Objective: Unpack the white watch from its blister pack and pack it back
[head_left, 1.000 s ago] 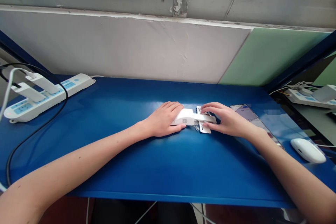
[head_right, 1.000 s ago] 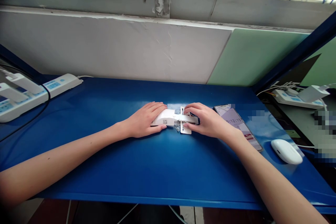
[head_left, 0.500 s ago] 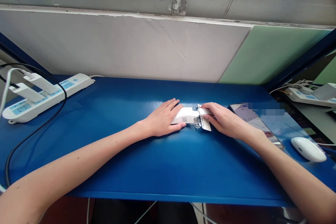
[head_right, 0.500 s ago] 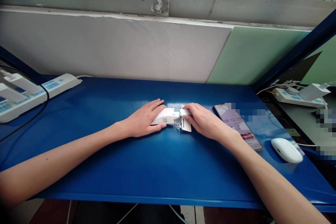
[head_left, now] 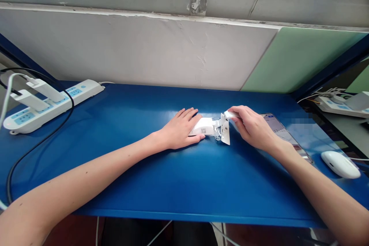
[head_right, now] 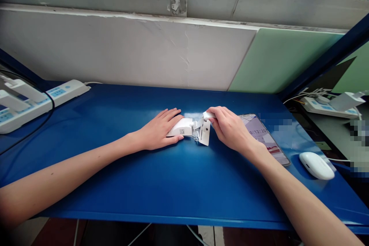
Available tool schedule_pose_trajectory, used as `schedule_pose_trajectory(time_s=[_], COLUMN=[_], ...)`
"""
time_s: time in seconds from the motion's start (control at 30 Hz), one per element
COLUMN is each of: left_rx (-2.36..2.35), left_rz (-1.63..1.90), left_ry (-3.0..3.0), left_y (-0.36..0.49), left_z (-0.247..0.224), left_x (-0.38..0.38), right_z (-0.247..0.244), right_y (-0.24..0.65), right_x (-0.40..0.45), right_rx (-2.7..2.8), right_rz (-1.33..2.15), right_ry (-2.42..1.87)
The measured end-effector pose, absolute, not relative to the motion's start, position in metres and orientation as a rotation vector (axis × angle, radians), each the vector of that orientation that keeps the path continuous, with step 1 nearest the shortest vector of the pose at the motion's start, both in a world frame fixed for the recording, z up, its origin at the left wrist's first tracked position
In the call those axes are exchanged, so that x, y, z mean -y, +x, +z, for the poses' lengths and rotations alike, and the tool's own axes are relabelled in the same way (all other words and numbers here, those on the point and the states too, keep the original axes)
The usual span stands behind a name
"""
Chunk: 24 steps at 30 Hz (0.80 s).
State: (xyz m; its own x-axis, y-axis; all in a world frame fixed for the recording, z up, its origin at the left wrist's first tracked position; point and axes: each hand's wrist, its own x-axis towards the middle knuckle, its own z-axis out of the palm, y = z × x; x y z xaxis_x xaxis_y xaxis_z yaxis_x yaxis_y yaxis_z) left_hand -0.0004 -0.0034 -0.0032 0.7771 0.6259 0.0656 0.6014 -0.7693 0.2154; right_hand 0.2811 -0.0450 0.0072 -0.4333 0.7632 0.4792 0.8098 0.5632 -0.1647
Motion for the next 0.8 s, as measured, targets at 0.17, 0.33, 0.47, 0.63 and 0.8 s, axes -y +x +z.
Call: schedule_pose_trajectory(time_s=[0.17, 0.33, 0.47, 0.63, 0.8], left_rx=[-0.977, -0.975, -0.975, -0.982, -0.980], left_rz=[0.173, 0.188, 0.197, 0.195, 0.198], left_ry=[2.796, 2.802, 2.803, 2.800, 2.793], left_y=[-0.001, -0.001, -0.001, -0.001, -0.002], left_z=[-0.003, -0.005, -0.005, -0.005, -0.005], left_x=[0.004, 0.004, 0.004, 0.004, 0.003], right_z=[0.014, 0.022, 0.022, 0.023, 0.029], right_y=[0.289, 0.288, 0.284, 0.281, 0.274], right_x=[0.043, 0.050, 0.051, 0.051, 0.053], right_rx=[2.052, 1.871, 1.819, 1.727, 1.468], right_rz=[-0.246, -0.092, 0.036, 0.111, 0.257], right_ry=[-1.226, -1.337, -1.322, -1.237, -1.259])
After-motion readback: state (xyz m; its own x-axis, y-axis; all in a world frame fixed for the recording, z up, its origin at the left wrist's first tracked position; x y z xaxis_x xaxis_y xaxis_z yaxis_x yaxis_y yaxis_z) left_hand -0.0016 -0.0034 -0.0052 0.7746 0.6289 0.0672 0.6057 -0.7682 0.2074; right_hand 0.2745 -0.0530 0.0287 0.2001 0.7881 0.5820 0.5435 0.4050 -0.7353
